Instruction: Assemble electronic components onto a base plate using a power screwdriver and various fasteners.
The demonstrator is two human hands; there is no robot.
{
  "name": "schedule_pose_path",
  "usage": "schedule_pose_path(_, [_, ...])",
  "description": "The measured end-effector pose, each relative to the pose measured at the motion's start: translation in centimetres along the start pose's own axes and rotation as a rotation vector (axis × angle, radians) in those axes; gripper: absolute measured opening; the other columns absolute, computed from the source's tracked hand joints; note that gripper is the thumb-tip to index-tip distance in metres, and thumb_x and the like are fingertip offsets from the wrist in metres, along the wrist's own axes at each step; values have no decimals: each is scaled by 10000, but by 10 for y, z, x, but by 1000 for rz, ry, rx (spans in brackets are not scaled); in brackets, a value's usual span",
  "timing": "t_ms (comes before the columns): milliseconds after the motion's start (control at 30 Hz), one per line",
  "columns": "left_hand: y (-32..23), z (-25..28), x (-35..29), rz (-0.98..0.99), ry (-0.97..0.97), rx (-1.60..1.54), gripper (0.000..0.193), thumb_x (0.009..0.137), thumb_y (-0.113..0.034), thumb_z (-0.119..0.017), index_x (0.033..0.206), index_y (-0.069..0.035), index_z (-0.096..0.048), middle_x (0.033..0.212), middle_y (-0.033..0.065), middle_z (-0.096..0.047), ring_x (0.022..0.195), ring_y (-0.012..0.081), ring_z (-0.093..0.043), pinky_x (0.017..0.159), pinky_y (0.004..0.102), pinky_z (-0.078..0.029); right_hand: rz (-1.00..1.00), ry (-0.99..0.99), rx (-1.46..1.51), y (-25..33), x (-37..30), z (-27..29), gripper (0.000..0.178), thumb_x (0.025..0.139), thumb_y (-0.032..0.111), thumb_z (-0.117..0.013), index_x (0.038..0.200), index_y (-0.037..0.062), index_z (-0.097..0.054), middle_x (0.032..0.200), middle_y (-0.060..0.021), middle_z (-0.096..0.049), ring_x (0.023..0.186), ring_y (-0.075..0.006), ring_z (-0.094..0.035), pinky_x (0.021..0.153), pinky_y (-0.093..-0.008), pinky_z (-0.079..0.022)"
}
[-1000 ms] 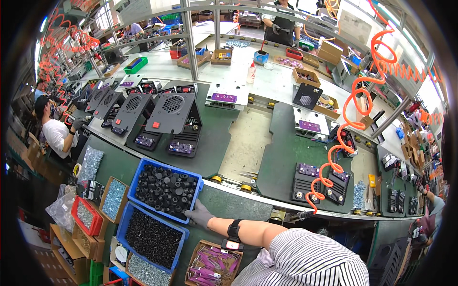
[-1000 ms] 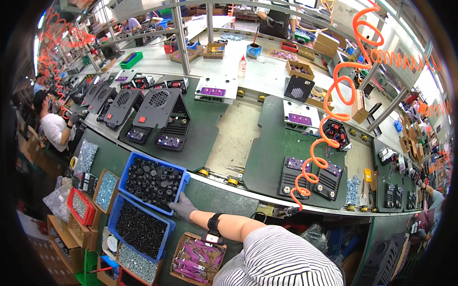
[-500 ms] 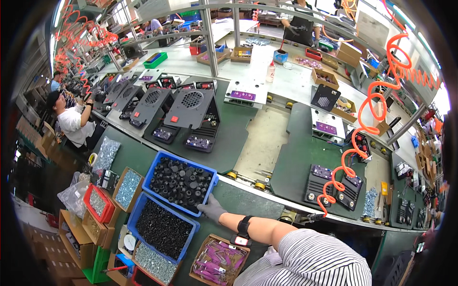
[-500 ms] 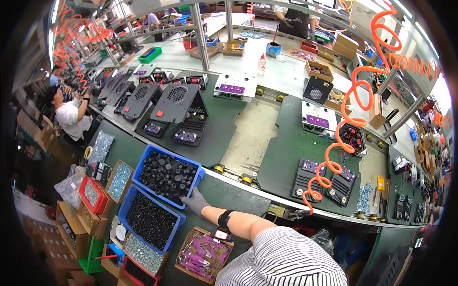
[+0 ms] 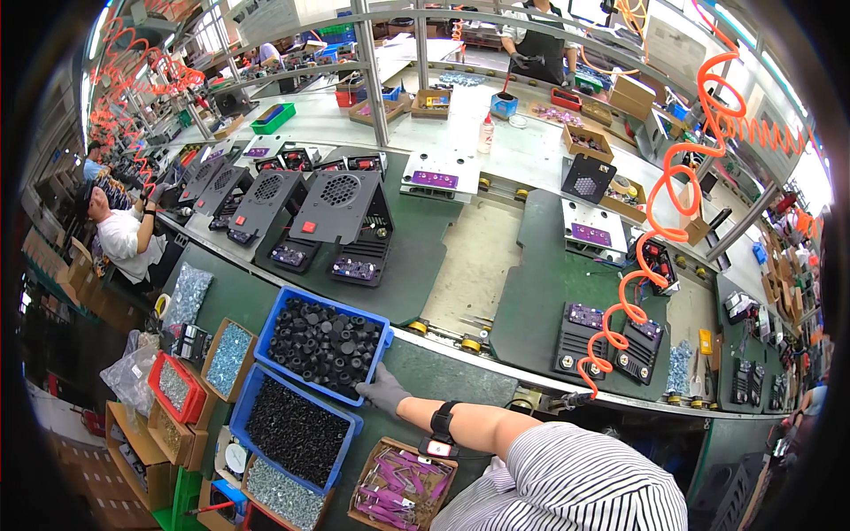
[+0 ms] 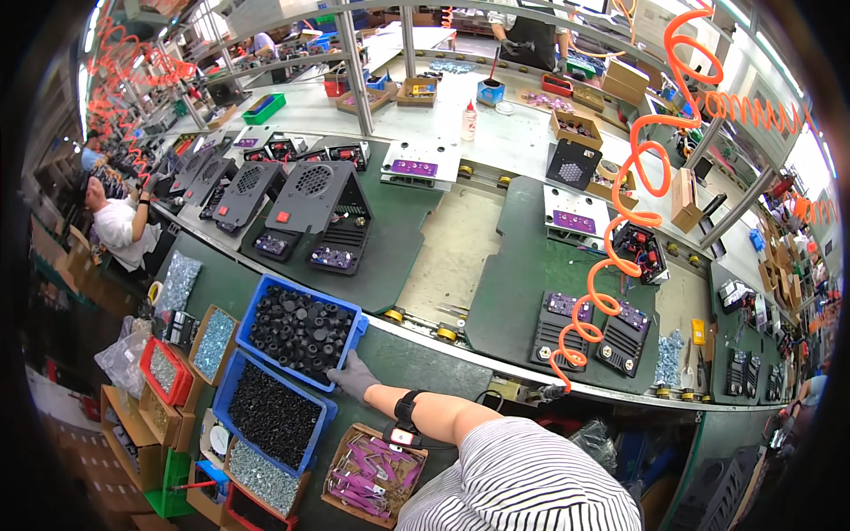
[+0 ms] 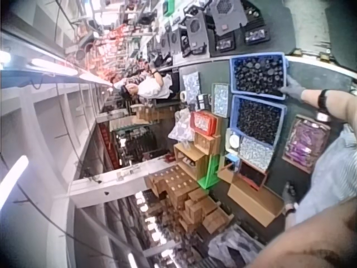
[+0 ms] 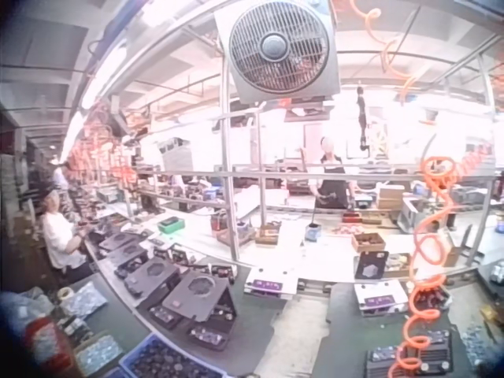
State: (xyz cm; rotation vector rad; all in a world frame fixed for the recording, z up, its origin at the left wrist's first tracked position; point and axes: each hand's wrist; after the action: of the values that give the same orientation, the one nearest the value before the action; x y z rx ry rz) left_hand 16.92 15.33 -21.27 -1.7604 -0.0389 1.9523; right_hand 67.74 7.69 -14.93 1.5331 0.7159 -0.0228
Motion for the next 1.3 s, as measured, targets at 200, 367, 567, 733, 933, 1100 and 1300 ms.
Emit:
schedule_pose_path(200, [3, 3, 4, 16, -12, -14, 393, 865, -430, -557, 556, -219, -437, 438, -58, -368, 360, 99, -312, 313, 246, -272, 40, -13, -13, -9, 6, -2, 458, 765, 198, -637, 1113, 12, -405, 899, -149, -586, 698, -207, -581, 598, -331, -483])
schedule_pose_path(367, [3, 2, 5, -8, -10, -24, 394, 864, -432, -556, 556, -219, -436, 441, -56, -372, 367, 100, -317, 321, 253, -274, 52, -8, -26, -11, 7, -2, 471, 769, 190, -635, 1132, 2, -401, 934, -159, -593, 763, -221, -591, 664, -339, -491])
schedule_pose_path(567, [0, 1, -5, 0, 14, 3, 358, 847, -430, -581, 597, -206, -458, 463, -55, -376, 383, 103, -321, 340, 254, -284, 114, -8, 25, -11, 6, -2, 529, 781, 145, -627, 1219, 26, -354, 823, -83, -574, 595, -139, -537, 515, -277, -451])
schedule_pose_path(733, [-4, -18, -35, -103, -25, 59, 270, 836, -396, -613, 695, -174, -551, 533, -59, -443, 421, 85, -364, 369, 231, -284, 33, 44, -54, -12, 6, 2, 523, 789, 252, -656, 1164, -8, -403, 917, -137, -595, 724, -195, -584, 628, -322, -486])
schedule_pose_path(933, [-14, -32, -53, -114, -5, 65, 255, 833, -387, -622, 711, -168, -576, 546, -63, -458, 430, 79, -374, 379, 226, -283, 31, 197, -202, -17, 3, 26, 485, 840, 415, -622, 1051, -4, -499, 851, -110, -580, 615, -160, -567, 542, -295, -467])
schedule_pose_path(1100, [-20, -39, -73, -125, 5, 76, 244, 830, -380, -629, 725, -163, -596, 558, -66, -471, 438, 73, -383, 387, 222, -282, -70, 302, -146, -30, -4, 45, 413, 878, 407, -577, 976, 9, -524, 717, -75, -564, 530, -129, -555, 467, -268, -438])
schedule_pose_path(1300, [-28, -39, -101, -79, 211, 12, 228, 826, -366, -642, 728, -162, -615, 569, -70, -489, 444, 68, -390, 395, 217, -286, -2, 307, -257, -30, -5, 42, 337, 879, 369, -579, 895, 34, -555, 658, -55, -561, 503, -120, -555, 432, -271, -413])
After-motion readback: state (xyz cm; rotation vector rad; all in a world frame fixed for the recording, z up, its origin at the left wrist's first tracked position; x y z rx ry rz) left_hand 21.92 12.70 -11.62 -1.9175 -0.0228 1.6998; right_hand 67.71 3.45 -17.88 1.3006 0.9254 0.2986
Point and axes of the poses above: each hand's wrist, its own x-axis towards the middle knuckle, its own z-axis out of the back of the hand, y = z × x
